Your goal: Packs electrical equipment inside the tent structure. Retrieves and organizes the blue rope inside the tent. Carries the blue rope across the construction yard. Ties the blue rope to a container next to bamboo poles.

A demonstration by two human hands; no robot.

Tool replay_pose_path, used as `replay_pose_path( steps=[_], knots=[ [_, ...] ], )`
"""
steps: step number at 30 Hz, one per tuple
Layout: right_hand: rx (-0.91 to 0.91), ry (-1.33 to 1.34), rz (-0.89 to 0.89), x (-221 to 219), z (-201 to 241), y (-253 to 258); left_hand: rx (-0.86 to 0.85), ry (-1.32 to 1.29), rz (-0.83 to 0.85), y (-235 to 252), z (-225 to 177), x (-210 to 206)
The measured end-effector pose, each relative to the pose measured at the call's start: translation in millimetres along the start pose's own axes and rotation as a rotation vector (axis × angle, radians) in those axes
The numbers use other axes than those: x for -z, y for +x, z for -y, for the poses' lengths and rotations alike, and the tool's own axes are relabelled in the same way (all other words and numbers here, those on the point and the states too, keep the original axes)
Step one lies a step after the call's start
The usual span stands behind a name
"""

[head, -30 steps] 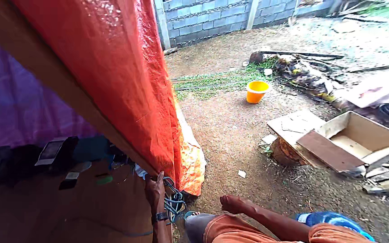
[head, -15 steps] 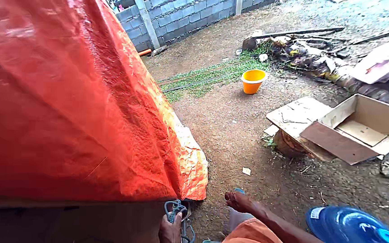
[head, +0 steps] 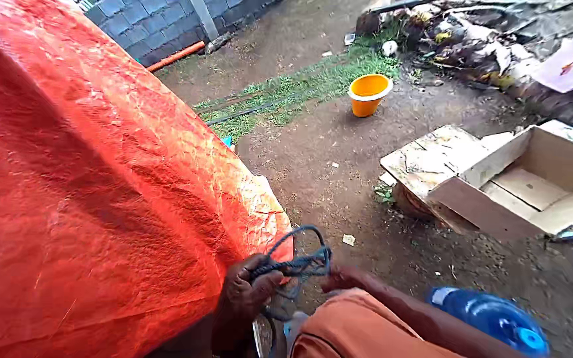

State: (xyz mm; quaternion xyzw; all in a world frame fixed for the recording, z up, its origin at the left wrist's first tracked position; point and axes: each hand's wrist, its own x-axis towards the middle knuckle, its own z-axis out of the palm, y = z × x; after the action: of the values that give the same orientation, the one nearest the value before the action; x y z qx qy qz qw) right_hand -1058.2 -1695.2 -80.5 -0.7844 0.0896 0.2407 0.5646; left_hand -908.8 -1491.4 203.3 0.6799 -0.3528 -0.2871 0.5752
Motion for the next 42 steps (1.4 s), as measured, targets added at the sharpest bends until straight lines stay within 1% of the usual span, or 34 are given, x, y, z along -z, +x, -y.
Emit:
replay_pose_path(
  steps=[1,3,4,5,6,8,10,12,14,16,17,19,21,22,24,26,27,28,29,31,32,33,35,36,37,38,40,42],
  knots=[
    [0.082,0.027,-0.017,5,9,5,-0.04,-0.068,-0.044,14,-9,-3],
    [0.271,0.011,-0.048,8,8,28,-0.134,-0.198,-0.138,40,-24,-5],
    [0.34,0.007,-0.07,11,10,39,-0.193,-0.238,-0.192,53,-32,-4],
    [0.372,0.035,-0.076,17,16,46,-0.257,-0.259,-0.25,65,-41,-2],
    [0.374,0.107,-0.084,24,23,50,-0.32,-0.26,-0.311,78,-50,2],
    [0.338,0.373,-0.13,35,43,43,-0.407,-0.251,-0.385,100,-63,14],
    [0.328,0.747,-0.221,42,51,37,-0.469,-0.287,-0.399,121,-71,30],
    [0.327,1.089,-0.3,51,44,34,-0.522,-0.334,-0.417,141,-75,44],
    [0.265,1.233,-0.398,60,30,33,-0.559,-0.362,-0.458,155,-78,55],
    [0.157,1.28,-0.508,69,8,38,-0.631,-0.406,-0.417,165,-75,73],
    [0.095,1.277,-0.551,72,-1,42,-0.664,-0.393,-0.399,168,-74,83],
    [-0.002,1.194,-0.625,80,-1,53,-0.664,-0.353,-0.433,177,-79,91],
    [-0.053,0.944,-0.648,88,22,67,-0.649,-0.356,-0.467,187,-87,95],
    [-0.041,0.778,-0.636,93,38,80,-0.633,-0.356,-0.466,194,-92,95],
    [0.1,0.472,-0.541,103,68,110,-0.65,-0.348,-0.388,211,-96,103],
    [0.259,0.246,-0.388,108,90,139,-0.711,-0.405,-0.346,231,-94,119],
    [0.282,0.184,-0.31,111,100,149,-0.719,-0.425,-0.341,239,-94,131],
    [0.257,0.166,-0.236,116,109,153,-0.722,-0.448,-0.342,245,-93,147],
    [0.213,0.167,-0.199,120,110,155,-0.73,-0.475,-0.343,252,-93,161],
    [0.077,0.155,-0.228,135,93,155,-0.787,-0.5,-0.315,266,-100,187],
    [-0.006,0.132,-0.263,150,76,154,-0.842,-0.492,-0.299,274,-104,199],
    [-0.085,0.127,-0.324,167,55,154,-0.917,-0.44,-0.322,284,-109,205],
    [-0.19,0.173,-0.518,202,1,155,-1.055,-0.357,-0.462,306,-116,211],
    [-0.211,0.226,-0.639,221,-27,152,-1.091,-0.331,-0.55,318,-118,212],
    [-0.239,0.315,-0.751,243,-46,144,-1.111,-0.283,-0.633,331,-118,213],
    [-0.27,0.408,-0.851,265,-60,135,-1.114,-0.223,-0.715,345,-118,210],
    [-0.312,0.604,-1.012,314,-75,119,-1.091,-0.109,-0.857,385,-122,190],
    [-0.296,0.864,-1.132,362,-75,113,-1.004,-0.023,-0.982,433,-121,163]
  ],
)
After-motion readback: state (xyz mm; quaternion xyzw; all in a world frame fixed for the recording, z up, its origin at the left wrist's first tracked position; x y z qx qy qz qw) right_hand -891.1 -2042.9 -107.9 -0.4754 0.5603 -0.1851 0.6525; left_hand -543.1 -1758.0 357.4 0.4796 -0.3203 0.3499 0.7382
